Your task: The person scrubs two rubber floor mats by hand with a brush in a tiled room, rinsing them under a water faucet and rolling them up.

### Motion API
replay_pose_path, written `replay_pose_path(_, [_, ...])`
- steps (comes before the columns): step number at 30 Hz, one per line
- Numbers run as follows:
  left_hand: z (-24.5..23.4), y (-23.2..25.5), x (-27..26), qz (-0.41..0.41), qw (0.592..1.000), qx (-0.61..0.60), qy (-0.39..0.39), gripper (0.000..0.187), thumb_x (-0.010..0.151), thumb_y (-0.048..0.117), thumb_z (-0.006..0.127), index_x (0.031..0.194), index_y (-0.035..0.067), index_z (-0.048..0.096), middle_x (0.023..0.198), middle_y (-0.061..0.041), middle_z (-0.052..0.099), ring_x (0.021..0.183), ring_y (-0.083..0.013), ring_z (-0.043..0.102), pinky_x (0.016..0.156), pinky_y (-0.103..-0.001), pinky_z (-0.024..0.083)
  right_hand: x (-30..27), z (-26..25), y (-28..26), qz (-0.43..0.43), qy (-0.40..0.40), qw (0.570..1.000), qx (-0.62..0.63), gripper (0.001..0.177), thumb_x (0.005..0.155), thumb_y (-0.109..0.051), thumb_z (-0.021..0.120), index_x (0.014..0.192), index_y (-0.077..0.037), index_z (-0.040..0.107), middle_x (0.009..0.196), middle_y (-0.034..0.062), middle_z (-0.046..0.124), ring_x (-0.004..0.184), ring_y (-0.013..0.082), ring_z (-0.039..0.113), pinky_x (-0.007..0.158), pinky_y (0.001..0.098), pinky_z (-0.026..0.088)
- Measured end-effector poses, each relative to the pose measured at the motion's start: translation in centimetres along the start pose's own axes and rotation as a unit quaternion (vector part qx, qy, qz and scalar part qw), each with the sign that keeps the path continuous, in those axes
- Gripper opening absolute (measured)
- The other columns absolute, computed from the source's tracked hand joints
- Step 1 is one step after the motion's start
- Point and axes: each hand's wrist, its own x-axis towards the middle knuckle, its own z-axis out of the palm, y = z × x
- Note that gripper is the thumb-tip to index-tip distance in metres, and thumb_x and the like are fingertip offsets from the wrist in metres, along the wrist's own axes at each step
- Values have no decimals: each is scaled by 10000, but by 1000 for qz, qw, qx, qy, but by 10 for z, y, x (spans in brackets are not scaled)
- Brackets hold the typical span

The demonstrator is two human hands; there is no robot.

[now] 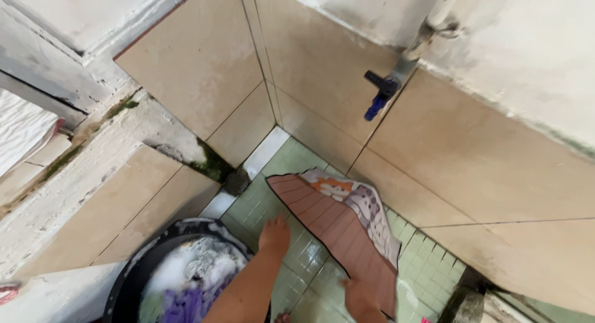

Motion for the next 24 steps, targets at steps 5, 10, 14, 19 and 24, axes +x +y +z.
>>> replay_pose_path(5, [46,12,-64,41,988,-22,-145,331,1010,137,545,1324,69,624,1607,-207,379,1442,-348,422,1196,-458,343,-24,64,-7,39,-247,966,73,367,879,-184,693,1241,-247,691,1277,76,678,1248,249,633,1110,441,451])
replay_pose_path(10, [42,32,-87,55,982,-38,-174,388,942,121,643,1323,74,591,1609,-187,302,1513,-328,267,1184,-490,301,-12,74,-5,61,-245,964,83,366,891,-191,691,1251,-153,639,1245,133,656,1206,315,610,1051,458,456])
replay_pose_path(14, [1,55,-77,40,989,-106,-94,369,938,146,652,1293,72,585,1578,-194,313,1462,-350,303,1132,-499,331,-1,39,6,71,-136,984,91,388,900,-195,690,1258,-78,597,1219,180,638,1172,368,592,1004,471,460])
replay_pose_path(19, [-138,92,-64,69,936,-324,119,360,887,185,678,1232,104,617,1407,-172,542,1253,-383,526,1029,-488,441,14,-147,-43,-87,411,883,209,445,883,-144,674,1269,30,538,1193,238,590,1170,429,533,1003,497,426])
replay_pose_path(24, [-284,96,-36,111,811,-477,321,336,896,141,661,1230,105,642,1297,-132,641,1158,-363,613,951,-441,511,31,-356,-130,-304,647,691,109,477,1030,-68,658,1448,36,452,1441,263,484,1372,451,436,1179,536,335])
